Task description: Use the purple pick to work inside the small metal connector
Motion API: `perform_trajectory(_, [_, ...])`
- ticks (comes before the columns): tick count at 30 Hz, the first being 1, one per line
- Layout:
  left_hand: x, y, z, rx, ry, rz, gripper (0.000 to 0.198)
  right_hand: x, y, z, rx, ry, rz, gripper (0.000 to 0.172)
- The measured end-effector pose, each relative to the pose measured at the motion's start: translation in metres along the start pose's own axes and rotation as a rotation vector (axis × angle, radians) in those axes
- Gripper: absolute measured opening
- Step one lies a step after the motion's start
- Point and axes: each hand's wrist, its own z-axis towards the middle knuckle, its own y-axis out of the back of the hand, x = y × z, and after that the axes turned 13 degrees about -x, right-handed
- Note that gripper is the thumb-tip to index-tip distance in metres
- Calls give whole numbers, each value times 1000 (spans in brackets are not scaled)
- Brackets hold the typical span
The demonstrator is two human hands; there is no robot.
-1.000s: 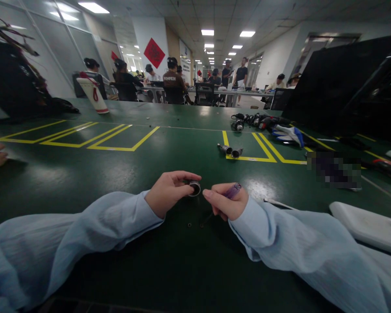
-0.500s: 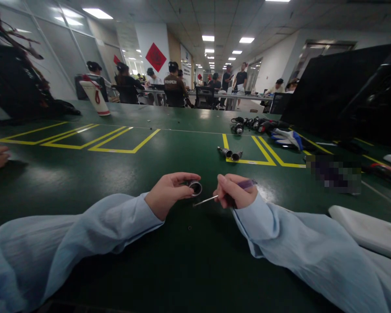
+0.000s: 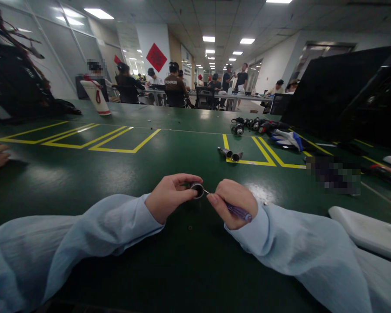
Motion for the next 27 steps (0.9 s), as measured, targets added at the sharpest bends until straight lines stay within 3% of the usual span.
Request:
perform_trajectory(3, [0, 0, 1, 1, -6, 16, 36, 0, -1, -1, -13, -41, 36, 27])
perform_trajectory(8, [-1, 0, -1, 36, 8, 8, 39, 0, -4, -2, -44, -324, 108, 33])
perform_trajectory(11, [0, 0, -1, 37, -4, 12, 39, 0, -4, -2, -15, -421, 101, 36])
perform_trajectory(27, [-1, -2, -4, 20, -78, 154, 39, 0, -7, -1, 4, -416, 103, 34])
